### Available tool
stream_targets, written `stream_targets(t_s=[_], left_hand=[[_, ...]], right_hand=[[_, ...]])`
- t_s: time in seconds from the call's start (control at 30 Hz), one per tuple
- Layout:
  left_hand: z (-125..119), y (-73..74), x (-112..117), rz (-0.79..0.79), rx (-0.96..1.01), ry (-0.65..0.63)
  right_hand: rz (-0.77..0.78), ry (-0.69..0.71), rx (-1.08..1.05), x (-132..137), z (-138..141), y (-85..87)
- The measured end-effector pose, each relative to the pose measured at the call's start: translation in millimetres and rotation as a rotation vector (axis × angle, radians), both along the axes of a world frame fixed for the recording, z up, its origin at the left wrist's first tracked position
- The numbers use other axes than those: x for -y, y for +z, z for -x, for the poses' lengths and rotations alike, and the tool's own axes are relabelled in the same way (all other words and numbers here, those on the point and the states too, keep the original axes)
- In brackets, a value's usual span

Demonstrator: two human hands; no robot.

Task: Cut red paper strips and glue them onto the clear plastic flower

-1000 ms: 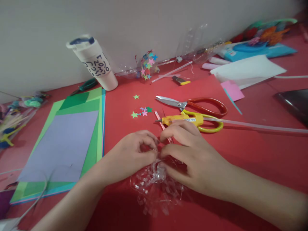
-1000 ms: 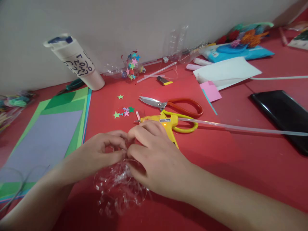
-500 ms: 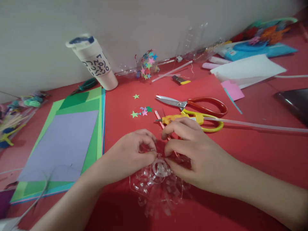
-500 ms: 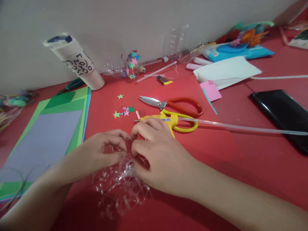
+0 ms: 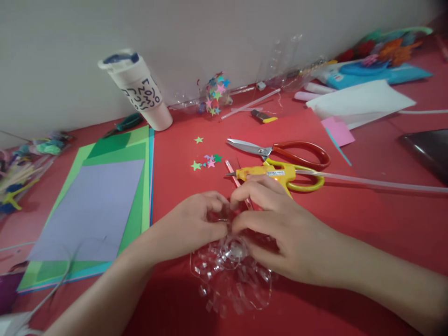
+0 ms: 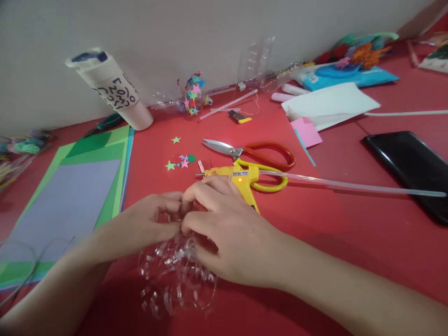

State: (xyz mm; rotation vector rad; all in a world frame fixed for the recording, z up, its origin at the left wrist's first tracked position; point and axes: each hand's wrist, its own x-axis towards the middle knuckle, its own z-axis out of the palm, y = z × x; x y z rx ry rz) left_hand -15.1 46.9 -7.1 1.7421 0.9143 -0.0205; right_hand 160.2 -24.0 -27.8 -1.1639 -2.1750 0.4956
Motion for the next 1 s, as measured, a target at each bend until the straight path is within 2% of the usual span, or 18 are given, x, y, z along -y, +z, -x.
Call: stream_targets(t_s=[0.37,0.57,0.7,1.0], left_hand=[[0,3.9,1,-0.039,0.02,-0.056],[0,1.3,2,0.007,0.038,0.019],[0,1.2,2,-0.006,0.045,0.032],[-1,-0.6,2,0.02,0.068,0.036]], right_hand=[[-0.069,-0.12,-0.024,-3,1,-5.5],[-0.174,-0.063,0.058,-1,1,-6.8],[-0.158,-0.03,0.068,-1,2,-4.7],[-0.214,-0.104,0.034,0,10,-10.7]])
